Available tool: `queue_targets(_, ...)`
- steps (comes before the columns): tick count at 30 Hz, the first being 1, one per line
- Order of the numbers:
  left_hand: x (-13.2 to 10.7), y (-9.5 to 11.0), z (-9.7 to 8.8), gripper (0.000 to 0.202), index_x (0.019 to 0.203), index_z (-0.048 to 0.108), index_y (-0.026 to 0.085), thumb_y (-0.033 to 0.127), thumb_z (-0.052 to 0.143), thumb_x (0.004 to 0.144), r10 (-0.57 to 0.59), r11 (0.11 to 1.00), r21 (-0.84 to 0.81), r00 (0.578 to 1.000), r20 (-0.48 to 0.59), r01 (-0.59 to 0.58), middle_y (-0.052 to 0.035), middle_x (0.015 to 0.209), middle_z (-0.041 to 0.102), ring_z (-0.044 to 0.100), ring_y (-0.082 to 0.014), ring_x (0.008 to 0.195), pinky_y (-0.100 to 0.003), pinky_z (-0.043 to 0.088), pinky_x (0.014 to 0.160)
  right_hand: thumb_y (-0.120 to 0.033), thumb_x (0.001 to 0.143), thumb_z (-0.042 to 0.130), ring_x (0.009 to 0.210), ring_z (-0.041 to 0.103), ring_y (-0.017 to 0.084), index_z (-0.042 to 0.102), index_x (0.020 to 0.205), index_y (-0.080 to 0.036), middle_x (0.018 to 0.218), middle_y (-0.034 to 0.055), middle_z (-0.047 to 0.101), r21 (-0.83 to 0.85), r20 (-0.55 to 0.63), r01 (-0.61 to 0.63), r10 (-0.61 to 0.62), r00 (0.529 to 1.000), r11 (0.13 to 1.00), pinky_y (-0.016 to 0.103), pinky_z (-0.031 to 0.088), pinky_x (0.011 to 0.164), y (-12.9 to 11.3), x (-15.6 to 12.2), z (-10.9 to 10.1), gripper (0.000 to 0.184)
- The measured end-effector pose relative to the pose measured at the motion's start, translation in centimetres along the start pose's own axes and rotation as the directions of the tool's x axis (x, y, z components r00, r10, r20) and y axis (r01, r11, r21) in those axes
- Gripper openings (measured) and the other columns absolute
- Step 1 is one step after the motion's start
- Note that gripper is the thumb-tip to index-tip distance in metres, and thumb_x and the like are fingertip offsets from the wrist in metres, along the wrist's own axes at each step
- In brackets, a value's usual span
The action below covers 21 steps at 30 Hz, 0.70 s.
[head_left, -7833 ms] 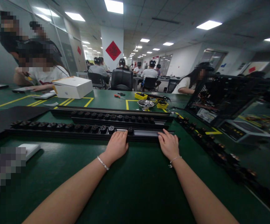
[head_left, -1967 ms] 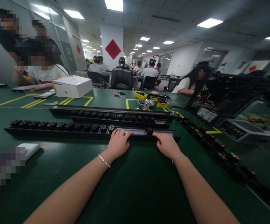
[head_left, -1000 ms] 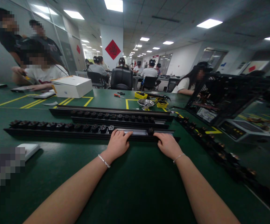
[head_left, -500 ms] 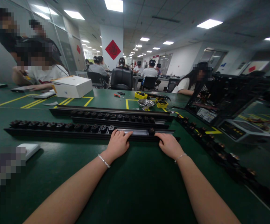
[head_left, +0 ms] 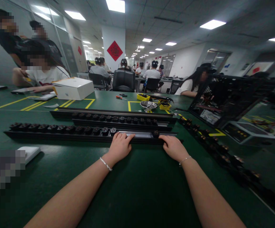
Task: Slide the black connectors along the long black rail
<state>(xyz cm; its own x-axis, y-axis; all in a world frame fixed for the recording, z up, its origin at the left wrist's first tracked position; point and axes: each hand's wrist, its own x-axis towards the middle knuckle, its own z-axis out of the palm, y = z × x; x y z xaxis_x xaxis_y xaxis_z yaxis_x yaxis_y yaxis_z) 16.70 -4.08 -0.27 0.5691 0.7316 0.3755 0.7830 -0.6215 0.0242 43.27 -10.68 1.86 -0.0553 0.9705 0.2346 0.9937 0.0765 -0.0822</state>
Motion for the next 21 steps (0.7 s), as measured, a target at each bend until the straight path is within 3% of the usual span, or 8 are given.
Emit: queue_targets(21, 0.1, 0.1, -0.2, 0.05, 0.132, 0.046, 0.029, 0.024, 0.05, 0.082, -0.013, 1.0, -0.016, 1.0, 0.023, 0.013, -0.006, 0.1, 0.06, 0.052, -0.0232, 0.102, -0.042, 0.027, 0.103, -0.012, 0.078, 0.042, 0.105, 0.057, 0.018, 0.061, 0.114, -0.021, 0.113, 0.0058, 0.065, -0.013, 0.0, -0.005, 0.005, 1.0, 1.0, 0.034, 0.039, 0.097, 2.1, -0.2, -0.1, 0.041)
